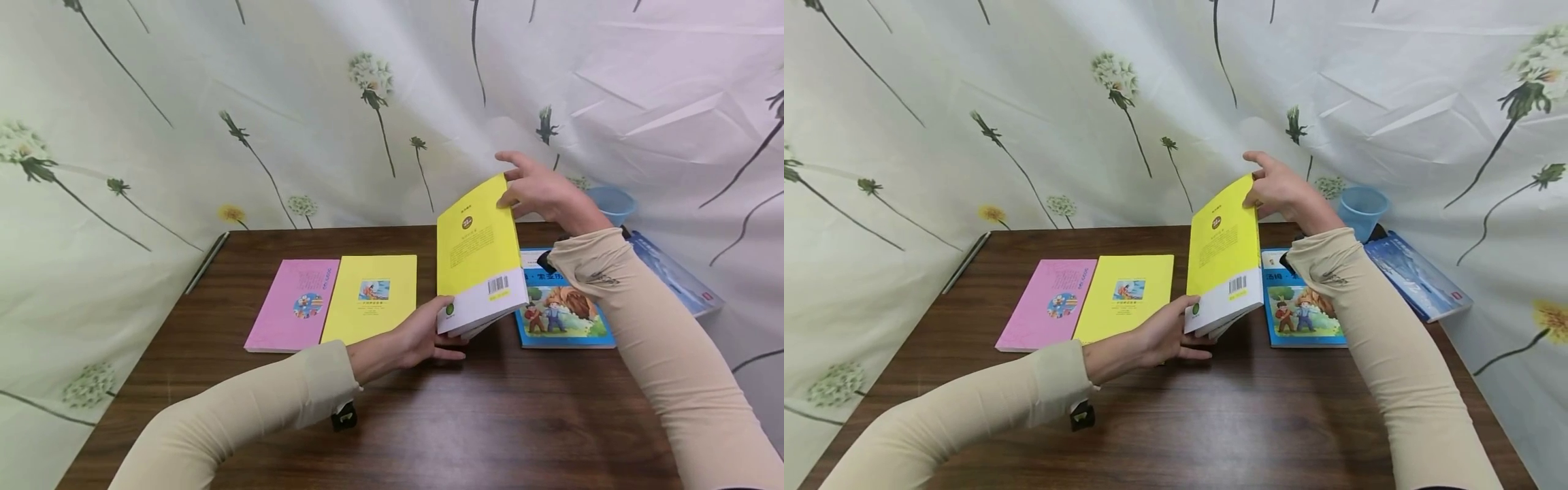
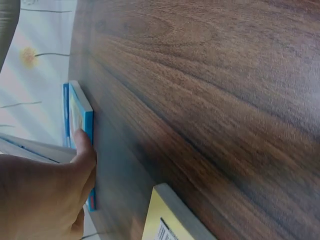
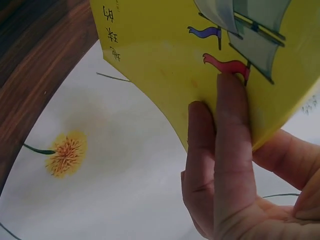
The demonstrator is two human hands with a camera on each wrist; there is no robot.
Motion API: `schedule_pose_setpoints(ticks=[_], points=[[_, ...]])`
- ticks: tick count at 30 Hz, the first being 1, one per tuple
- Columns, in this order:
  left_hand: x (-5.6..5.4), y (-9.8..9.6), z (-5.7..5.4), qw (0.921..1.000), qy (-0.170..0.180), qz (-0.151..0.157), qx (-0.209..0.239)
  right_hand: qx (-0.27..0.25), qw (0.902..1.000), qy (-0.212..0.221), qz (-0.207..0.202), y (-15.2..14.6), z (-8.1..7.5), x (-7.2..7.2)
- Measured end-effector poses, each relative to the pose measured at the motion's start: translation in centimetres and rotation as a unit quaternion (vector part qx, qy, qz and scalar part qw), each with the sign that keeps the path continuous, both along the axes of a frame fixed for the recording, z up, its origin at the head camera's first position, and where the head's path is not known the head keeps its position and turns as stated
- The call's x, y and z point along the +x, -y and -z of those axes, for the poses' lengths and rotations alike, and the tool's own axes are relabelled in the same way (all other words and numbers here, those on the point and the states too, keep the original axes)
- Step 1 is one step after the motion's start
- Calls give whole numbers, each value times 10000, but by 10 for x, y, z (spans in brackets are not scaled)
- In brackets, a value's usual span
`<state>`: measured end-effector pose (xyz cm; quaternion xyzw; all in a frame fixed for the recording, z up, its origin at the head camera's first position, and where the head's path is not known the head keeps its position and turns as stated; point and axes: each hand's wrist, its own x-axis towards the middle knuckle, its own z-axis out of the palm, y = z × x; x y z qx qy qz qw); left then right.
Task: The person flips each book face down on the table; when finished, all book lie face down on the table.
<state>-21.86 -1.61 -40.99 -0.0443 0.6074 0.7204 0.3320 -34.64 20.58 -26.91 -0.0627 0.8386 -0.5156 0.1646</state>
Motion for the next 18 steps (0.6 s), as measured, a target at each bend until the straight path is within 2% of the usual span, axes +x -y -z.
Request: schedule_pose_setpoints(ticks=[6, 11, 18], points=[[0, -3, 1, 9999, -41, -113, -1, -83, 10000, -21, -22, 1, -2, 0], [-1, 4, -2, 9988, -181, -233, -397, -26, 9999, -93, 58, -2, 0, 0], [-1, 22, -4, 9956, -399, -228, -818, 106, 9998, -186, 60, -7, 14, -1]])
